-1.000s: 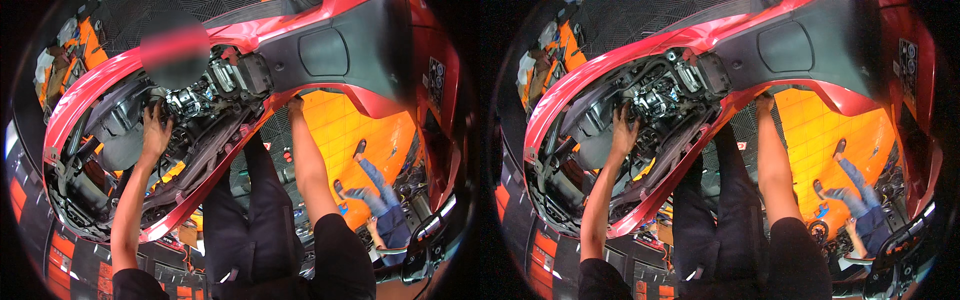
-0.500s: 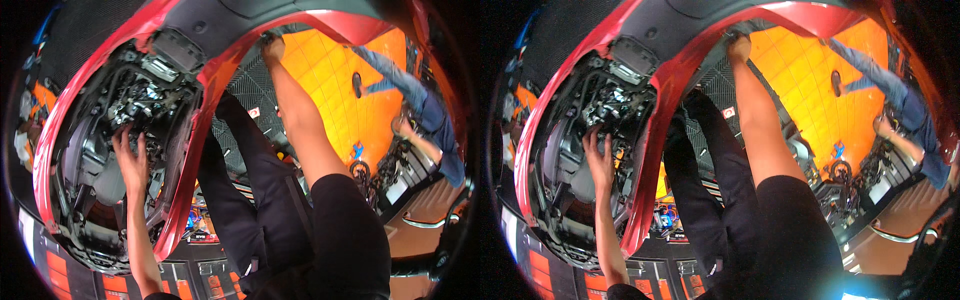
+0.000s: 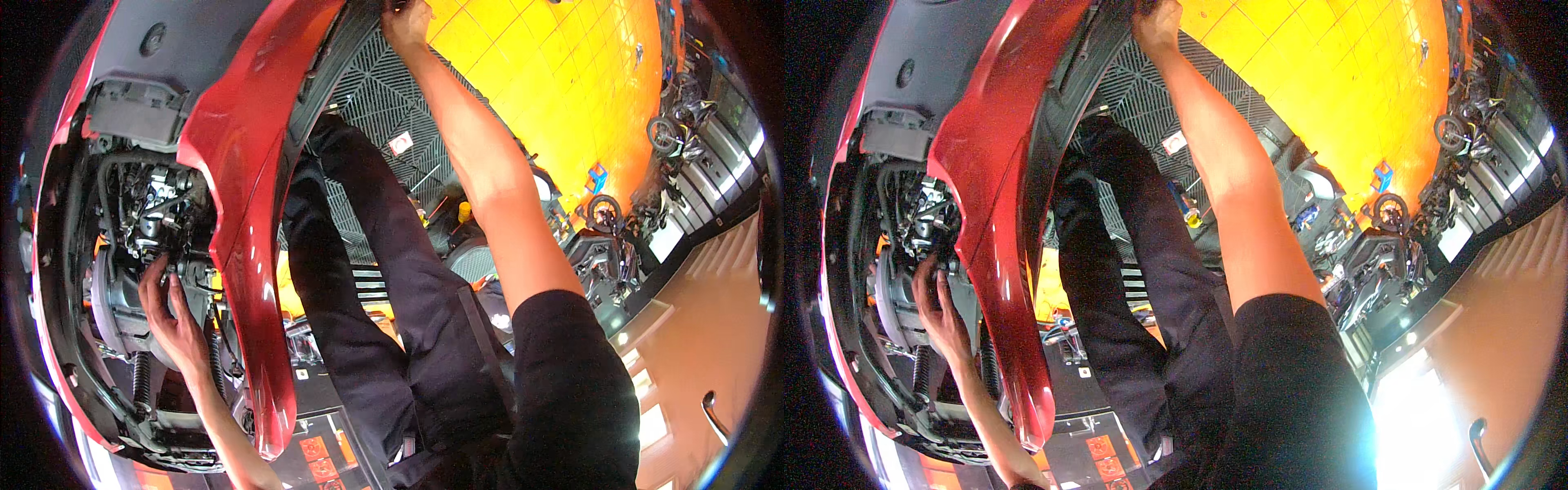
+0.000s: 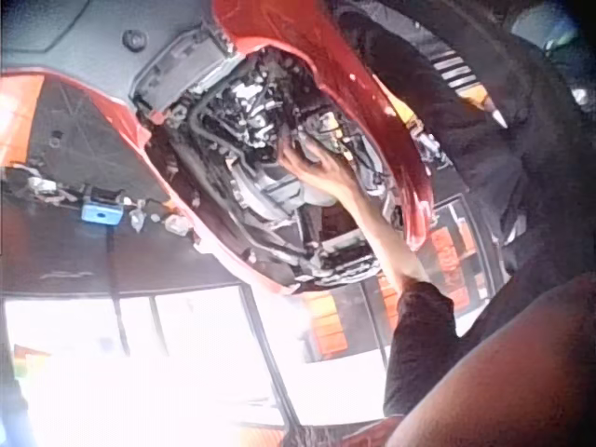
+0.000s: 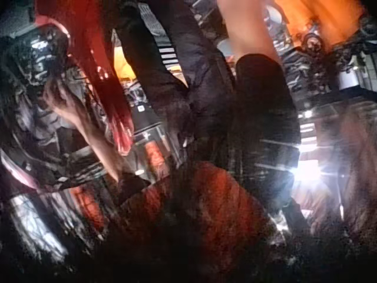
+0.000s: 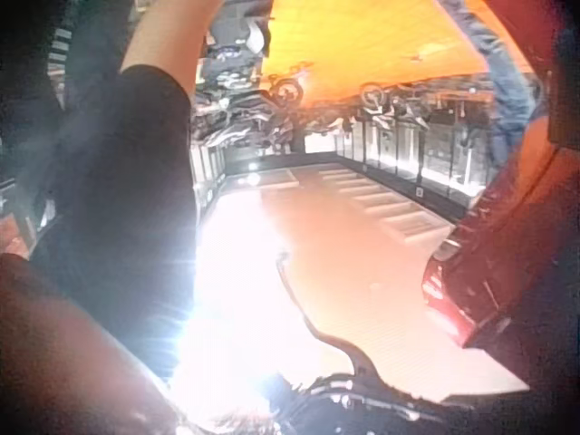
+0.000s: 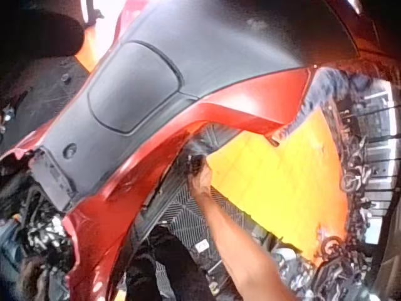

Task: The person works on the engine of a red motorcycle with the front fairing removed. They use a T-handle wrench to tighten bolts on the engine assembly and manipulate various components and wires within the engine bay.

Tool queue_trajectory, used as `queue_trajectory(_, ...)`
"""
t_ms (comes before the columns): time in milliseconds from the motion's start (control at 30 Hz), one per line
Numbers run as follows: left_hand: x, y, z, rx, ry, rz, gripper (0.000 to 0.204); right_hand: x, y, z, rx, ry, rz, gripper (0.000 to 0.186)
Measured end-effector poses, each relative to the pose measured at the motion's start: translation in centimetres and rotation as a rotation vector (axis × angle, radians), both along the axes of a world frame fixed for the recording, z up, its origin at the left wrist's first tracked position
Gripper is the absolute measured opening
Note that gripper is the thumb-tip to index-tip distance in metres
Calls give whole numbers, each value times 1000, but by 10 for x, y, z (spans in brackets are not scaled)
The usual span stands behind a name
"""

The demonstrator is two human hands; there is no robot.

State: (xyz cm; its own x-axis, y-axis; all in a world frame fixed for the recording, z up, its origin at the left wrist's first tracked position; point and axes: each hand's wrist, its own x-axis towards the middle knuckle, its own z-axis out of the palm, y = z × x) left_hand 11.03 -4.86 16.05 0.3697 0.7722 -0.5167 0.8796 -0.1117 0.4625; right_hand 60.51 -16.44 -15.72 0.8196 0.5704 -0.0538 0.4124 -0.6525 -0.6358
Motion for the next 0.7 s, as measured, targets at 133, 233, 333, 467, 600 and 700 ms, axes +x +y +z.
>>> queue_trajectory(133, 10, -3, -4, -6, 0, -30, 34, -10, -10, -8, 281, 38, -181, 32)
queue_trajectory(233, 12, -5, -7, 19, -11, -75, 32, 3, -10, -17, 4, -153, 128, 28)
queue_trajectory(333, 8, -3, -2, 53, 18, -97, 33, -17, 10, -27, 14, -105, 173, 28)
queue_trajectory(467, 14, -5, -7, 39, -25, -79, 32, -6, 13, -64, -137, -448, 140, 40)
queue_trajectory(600, 9, -3, -4, 25, -10, -55, 31, -25, 13, -90, -549, -656, 356, 54)
queue_trajectory(700, 21, -6, -8, 2, -81, -69, 31, 16, 12, -78, -145, 39, -168, 50)
